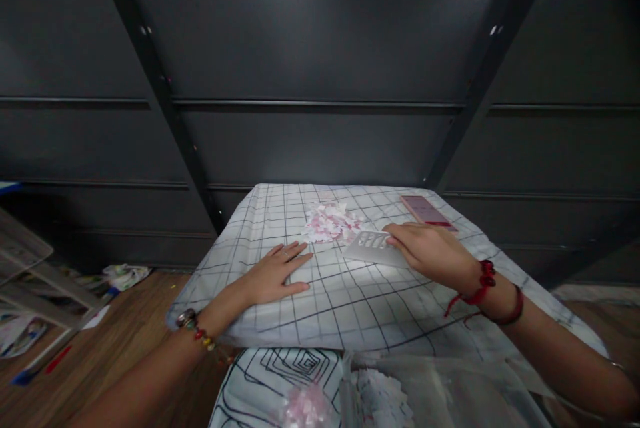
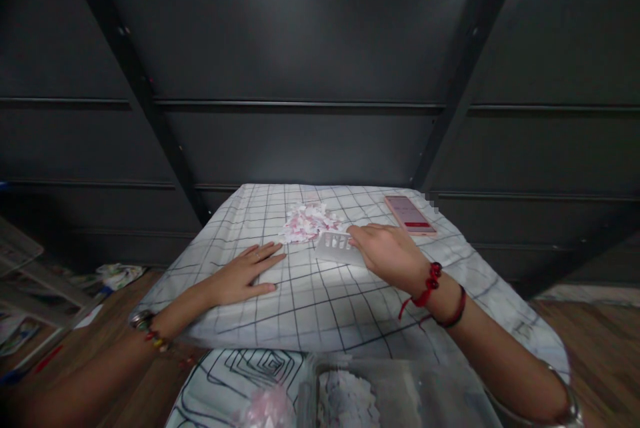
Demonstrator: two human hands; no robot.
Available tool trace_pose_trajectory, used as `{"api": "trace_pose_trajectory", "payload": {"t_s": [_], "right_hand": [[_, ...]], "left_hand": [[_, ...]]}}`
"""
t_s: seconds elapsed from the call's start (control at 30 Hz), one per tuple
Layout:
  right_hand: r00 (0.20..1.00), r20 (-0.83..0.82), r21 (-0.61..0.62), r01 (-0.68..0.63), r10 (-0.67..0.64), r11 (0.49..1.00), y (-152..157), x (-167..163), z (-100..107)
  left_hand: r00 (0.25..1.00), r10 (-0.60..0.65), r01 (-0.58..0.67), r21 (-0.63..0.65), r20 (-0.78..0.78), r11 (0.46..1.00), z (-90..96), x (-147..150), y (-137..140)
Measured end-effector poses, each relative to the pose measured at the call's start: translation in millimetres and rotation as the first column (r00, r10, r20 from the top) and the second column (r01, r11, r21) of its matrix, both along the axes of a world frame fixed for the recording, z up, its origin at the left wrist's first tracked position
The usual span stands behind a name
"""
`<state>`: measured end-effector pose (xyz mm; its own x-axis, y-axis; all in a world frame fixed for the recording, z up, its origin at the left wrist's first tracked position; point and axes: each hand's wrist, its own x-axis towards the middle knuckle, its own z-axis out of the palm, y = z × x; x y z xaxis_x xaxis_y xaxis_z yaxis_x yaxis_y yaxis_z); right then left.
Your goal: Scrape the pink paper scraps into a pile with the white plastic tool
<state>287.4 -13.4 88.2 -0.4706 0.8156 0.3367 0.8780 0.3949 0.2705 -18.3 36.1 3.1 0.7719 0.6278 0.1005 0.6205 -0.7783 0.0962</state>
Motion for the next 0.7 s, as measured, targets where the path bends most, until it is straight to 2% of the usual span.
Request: {"api": "trace_pose_trajectory", "payload": {"t_s": [0.17, 0.37, 0.53, 0.7], "right_hand": [[0.996, 0.057, 0.124, 0.066, -0.073, 0.990, 13.0, 6.0, 7.9], [0.992, 0.121, 0.092, 0.018, -0.029, 0.996, 20.5, 2.8, 7.9], [0.992, 0.128, 0.081, -0.022, 0.012, 0.996, 15.9, 1.8, 11.1], [0.989, 0.144, 0.119, 0.019, -0.036, 0.993, 15.7, -1.4, 14.0]], "left_hand": [[0.999, 0.011, -0.011, -0.001, -0.035, 1.000, 2.3, 0.3, -0.9], [0.999, 0.015, -0.016, -0.015, -0.052, 1.000, 5.9, 1.7, -2.4], [1.000, 0.003, -0.002, -0.015, 0.008, 1.000, 2.3, 0.0, -0.3], [1.000, 0.005, -0.005, -0.014, 0.003, 1.000, 1.0, 0.0, 0.1]]}}
